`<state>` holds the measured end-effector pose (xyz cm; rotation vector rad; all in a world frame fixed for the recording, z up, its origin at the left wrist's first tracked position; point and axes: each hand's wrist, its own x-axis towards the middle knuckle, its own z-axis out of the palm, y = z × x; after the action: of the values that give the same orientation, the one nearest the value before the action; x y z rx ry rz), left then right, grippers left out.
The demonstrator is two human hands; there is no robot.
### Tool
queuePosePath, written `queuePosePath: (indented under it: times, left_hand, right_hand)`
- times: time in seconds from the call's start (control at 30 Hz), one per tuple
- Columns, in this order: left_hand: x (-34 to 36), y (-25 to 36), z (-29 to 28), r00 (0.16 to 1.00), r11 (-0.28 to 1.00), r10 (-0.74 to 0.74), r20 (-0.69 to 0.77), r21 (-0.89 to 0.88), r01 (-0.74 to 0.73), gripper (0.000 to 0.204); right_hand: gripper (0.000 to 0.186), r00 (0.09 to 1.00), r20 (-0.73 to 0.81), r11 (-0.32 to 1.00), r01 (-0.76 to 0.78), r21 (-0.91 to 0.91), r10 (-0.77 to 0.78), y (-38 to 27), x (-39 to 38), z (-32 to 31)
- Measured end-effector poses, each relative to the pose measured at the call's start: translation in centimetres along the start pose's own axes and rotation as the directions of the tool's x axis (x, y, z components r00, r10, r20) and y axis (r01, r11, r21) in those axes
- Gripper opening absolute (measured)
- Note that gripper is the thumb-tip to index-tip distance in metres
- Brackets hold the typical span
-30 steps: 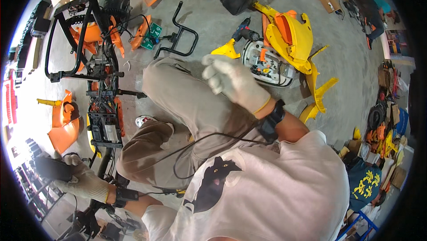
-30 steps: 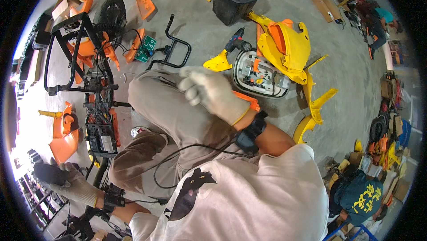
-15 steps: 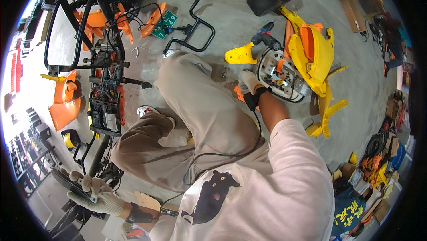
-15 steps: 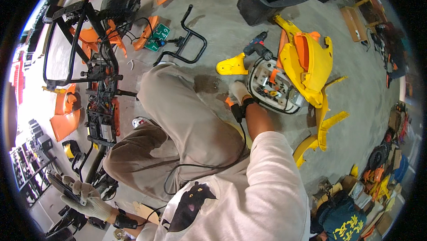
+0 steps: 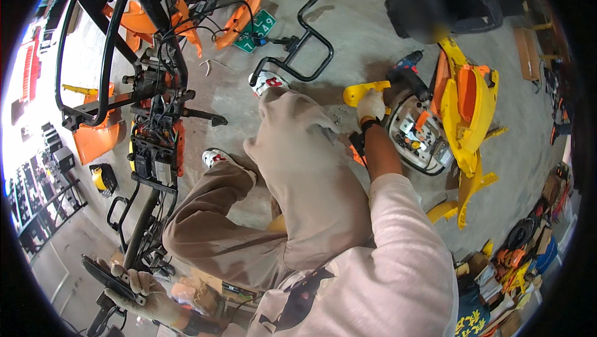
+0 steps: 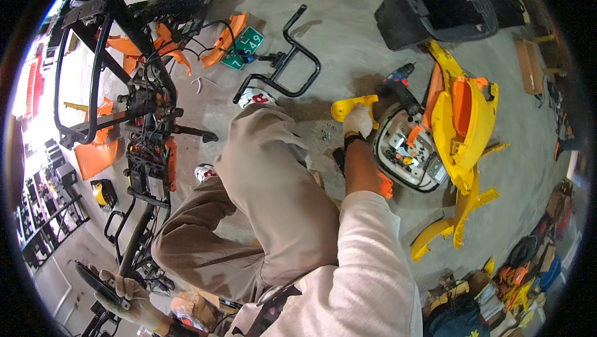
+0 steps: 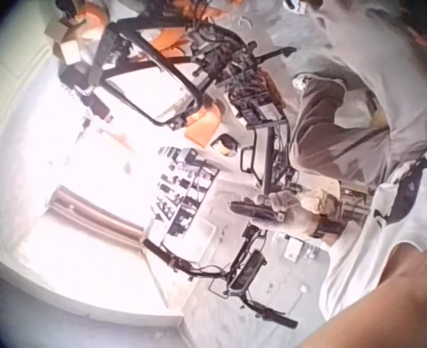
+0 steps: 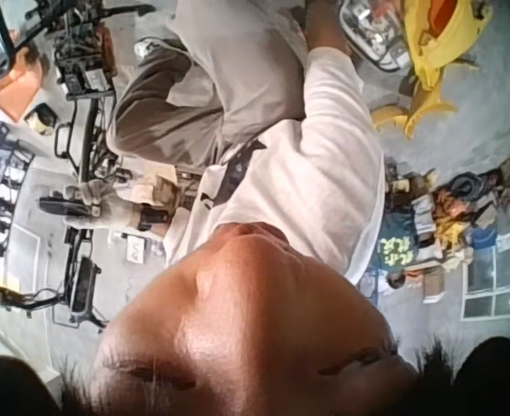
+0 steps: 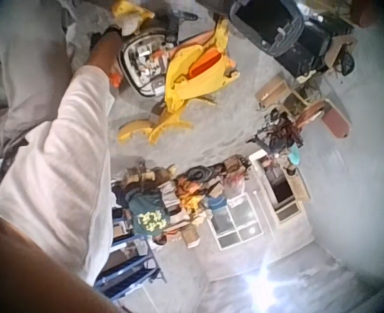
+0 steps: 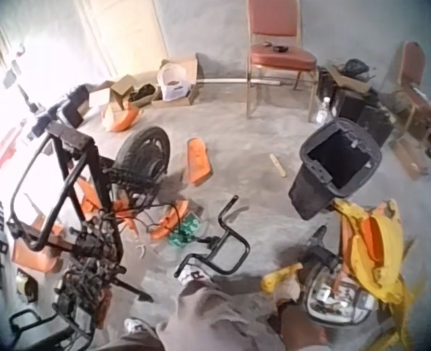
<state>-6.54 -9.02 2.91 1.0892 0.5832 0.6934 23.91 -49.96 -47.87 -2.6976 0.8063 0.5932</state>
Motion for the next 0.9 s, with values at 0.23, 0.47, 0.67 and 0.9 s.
queuePosePath:
  times: [0.23, 0.47, 0.67, 0.9]
  left_hand:
    - [0.9, -0.5, 2.2, 0.998, 0.998, 0.031, -0.061, 0.064, -0.027, 0.064]
    - [0.6, -0.7, 3.5, 0.996, 0.984, 0.090, -0.021, 0.157, -0.086, 0.065]
    - [0.8, -1.6, 4.5, 0.987, 0.937, 0.156, -0.046, 0.323, -0.133, 0.070]
    - [0.8, -1.3, 3.9, 0.983, 0.951, 0.166, -0.082, 0.277, -0.137, 0.069]
  right_hand:
    - [0.035, 0.981, 0.074, 0.932, 0.193, -0.307, -0.178, 1.5, 3.5, -0.1]
    - [0.039, 0.991, 0.100, 0.995, -0.085, -0.047, 0.089, -1.1, 2.9, -1.6]
    - [0.038, 0.994, 0.111, 0.990, 0.027, -0.136, -0.012, 0.4, 3.3, -1.0]
    - [0.038, 0.907, 0.212, 0.868, 0.412, -0.276, -0.363, 1.3, 4.8, -1.9]
